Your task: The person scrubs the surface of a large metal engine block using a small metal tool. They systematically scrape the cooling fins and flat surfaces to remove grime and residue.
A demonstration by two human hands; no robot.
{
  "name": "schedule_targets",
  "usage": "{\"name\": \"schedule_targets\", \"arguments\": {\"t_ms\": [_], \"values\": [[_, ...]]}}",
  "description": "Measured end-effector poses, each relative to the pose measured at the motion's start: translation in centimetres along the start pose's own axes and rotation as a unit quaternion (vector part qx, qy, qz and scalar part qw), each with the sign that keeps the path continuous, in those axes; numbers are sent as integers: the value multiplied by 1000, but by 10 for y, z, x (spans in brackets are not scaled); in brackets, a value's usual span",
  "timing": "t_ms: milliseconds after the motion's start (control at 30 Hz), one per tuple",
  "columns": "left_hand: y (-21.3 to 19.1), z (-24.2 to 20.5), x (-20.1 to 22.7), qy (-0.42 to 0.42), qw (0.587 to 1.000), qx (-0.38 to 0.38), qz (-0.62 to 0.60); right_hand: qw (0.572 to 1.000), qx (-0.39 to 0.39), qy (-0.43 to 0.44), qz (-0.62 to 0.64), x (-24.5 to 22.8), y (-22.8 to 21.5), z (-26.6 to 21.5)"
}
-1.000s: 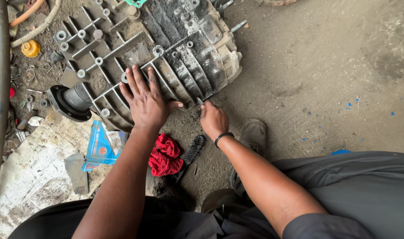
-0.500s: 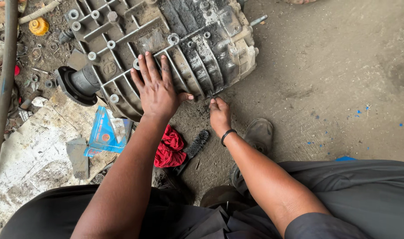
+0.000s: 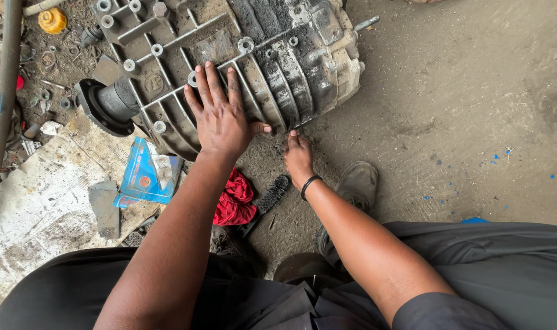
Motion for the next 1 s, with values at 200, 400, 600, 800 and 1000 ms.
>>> {"name": "schedule_targets", "arguments": {"t_ms": [200,400,600,800,1000], "values": [[1,1,1,3,1000,-5,15,994,-30,24,98,-7,15,-14],[1,0,0,12,1000,12,7,984,-10,79,161,-21,33,-29],[4,1,-2,10,1000,9,4,975,-15,136,177,-38,45,-37],[2,1,0,10,1000,15,9,957,-41,178,224,-28,46,-43],[-2,1,1,3,1000,11,-2,947,-59,196,248,-29,47,-33]]}}
Point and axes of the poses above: each hand's wrist, its own z-axis towards the middle knuckle, its own y-axis out of the palm, x = y × z, the point moved 6 cm from there along z, towards the middle knuckle, and after that the axes turned 5 degrees about -x, right-handed, at the moved point
